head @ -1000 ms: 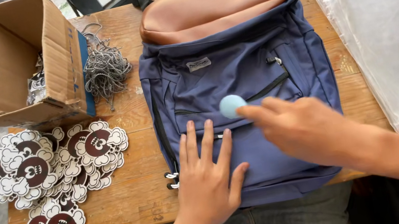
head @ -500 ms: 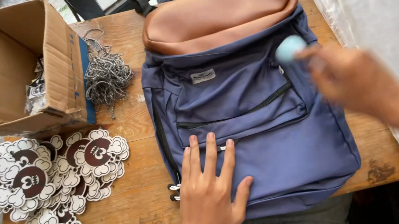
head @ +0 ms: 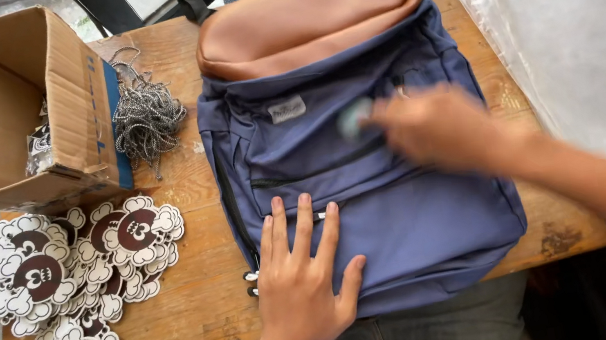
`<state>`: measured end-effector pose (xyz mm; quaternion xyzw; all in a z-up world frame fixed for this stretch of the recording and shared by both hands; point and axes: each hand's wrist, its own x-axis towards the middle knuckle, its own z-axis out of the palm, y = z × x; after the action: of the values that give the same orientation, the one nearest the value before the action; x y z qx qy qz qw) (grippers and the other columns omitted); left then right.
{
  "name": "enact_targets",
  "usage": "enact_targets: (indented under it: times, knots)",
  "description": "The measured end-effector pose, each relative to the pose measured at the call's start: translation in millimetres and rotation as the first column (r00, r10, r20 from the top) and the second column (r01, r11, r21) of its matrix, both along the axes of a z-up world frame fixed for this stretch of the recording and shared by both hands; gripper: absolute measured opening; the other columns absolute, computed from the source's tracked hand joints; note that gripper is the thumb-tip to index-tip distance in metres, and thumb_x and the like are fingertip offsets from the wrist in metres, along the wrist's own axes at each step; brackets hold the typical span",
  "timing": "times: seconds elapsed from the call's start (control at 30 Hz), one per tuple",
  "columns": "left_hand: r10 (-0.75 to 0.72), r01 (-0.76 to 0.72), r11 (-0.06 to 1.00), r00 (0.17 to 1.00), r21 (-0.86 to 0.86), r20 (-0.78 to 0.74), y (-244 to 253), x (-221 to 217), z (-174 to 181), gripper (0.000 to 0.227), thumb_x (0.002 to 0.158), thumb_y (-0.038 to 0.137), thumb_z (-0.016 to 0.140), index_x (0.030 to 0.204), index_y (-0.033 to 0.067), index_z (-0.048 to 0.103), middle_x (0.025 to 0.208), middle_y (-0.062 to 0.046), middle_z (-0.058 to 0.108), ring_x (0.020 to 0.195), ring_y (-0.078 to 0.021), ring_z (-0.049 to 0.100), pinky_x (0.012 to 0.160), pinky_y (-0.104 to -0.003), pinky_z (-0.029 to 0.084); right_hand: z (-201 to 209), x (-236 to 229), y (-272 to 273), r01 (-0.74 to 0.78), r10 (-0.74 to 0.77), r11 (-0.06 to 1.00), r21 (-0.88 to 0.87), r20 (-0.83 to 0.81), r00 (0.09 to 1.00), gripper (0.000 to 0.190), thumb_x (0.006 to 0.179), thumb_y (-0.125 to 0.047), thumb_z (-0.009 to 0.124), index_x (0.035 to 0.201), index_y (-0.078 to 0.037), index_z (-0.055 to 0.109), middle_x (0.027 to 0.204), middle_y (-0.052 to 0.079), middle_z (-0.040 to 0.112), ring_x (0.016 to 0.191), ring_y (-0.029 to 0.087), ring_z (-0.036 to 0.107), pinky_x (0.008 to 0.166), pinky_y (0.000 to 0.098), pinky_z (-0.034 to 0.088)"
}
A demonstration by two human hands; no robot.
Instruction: The person cleans a blue backpack with a light blue brush, scrubbing the front, back, and straps. They then attach a bear-shaped patch to the front pocket and place a plastic sheet inside the main compartment.
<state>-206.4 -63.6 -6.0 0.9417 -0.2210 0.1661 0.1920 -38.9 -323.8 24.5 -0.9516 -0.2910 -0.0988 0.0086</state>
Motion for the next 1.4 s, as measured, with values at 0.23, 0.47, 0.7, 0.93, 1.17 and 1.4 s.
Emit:
enact_targets:
  times: [0.23, 0.47, 0.7, 0.93, 1.17, 1.4]
  knots:
    - [-0.098, 0.095, 0.991, 0.995, -0.094, -0.032, 16, -11, 9, 0.049, 0.101, 0.035, 0.058, 0.136, 0.0011, 0.060, 0.153, -0.030, 0.046, 0.144, -0.0591, 0.035, 0.116, -0.064, 0.034, 36, -42, 53, 0.005, -0.055, 0.976, -0.216, -0.223, 0.973, 0.042, 0.091, -0.020, 0.048, 0.132, -0.028, 0.056, 0.085, 0.015, 0.069, 0.069, 0.045, 0.073, 0.054, 0.0597, 0.055]
    - [0.045, -0.027, 0.973, 0.996, -0.228, 0.074, 24, -49, -8, 0.035, 0.100, 0.023, 0.059, 0.127, 0.0019, 0.065, 0.141, -0.023, 0.059, 0.137, -0.0505, 0.051, 0.111, -0.060, 0.043, 3, 5, 70, -0.165, 0.183, 0.958, -0.234, 0.056, 0.982, 0.024, 0.094, -0.021, 0.055, 0.116, -0.029, 0.060, 0.075, 0.012, 0.065, 0.048, 0.038, 0.067, 0.035, 0.0490, 0.049]
    - [0.140, -0.104, 0.949, 0.985, -0.299, 0.099, 23, -54, -22, 0.035, 0.101, 0.024, 0.058, 0.127, 0.0033, 0.068, 0.142, -0.020, 0.060, 0.139, -0.0483, 0.052, 0.118, -0.064, 0.034, 6, 8, 124, -0.437, 0.471, 0.867, -0.239, 0.112, 0.875, 0.023, 0.090, -0.016, 0.059, 0.109, -0.029, 0.058, 0.069, 0.001, 0.066, 0.043, 0.017, 0.063, 0.031, 0.0346, 0.042]
    - [0.006, -0.012, 0.866, 1.000, -0.499, -0.014, 46, -57, -11, 0.037, 0.102, 0.010, 0.053, 0.137, -0.0005, 0.057, 0.147, -0.021, 0.056, 0.144, -0.0480, 0.049, 0.123, -0.063, 0.033, 11, -32, 158, -0.245, 0.243, 0.969, -0.020, -0.087, 0.966, 0.021, 0.092, -0.019, 0.054, 0.112, -0.021, 0.060, 0.081, 0.021, 0.064, 0.051, 0.049, 0.067, 0.035, 0.0581, 0.047]
    - [0.168, -0.136, 0.727, 0.986, -0.673, -0.018, 75, -48, 23, 0.042, 0.108, 0.027, 0.041, 0.137, -0.0009, 0.052, 0.146, -0.023, 0.056, 0.144, -0.0407, 0.054, 0.124, -0.051, 0.044, 16, -54, 140, -0.489, 0.490, 0.865, 0.116, -0.413, 0.768, 0.031, 0.087, -0.014, 0.059, 0.117, -0.022, 0.060, 0.073, 0.011, 0.063, 0.053, 0.040, 0.062, 0.048, 0.0511, 0.047]
    - [-0.155, 0.018, 0.835, 0.967, -0.550, -0.203, 73, -29, 29, 0.039, 0.106, 0.008, 0.042, 0.144, -0.0007, 0.048, 0.155, -0.021, 0.046, 0.152, -0.0419, 0.040, 0.125, -0.050, 0.035, 35, -106, 98, -0.353, 0.554, 0.832, 0.428, -0.653, 0.516, 0.028, 0.096, -0.016, 0.057, 0.122, -0.017, 0.067, 0.088, 0.013, 0.074, 0.070, 0.035, 0.071, 0.063, 0.0416, 0.051]
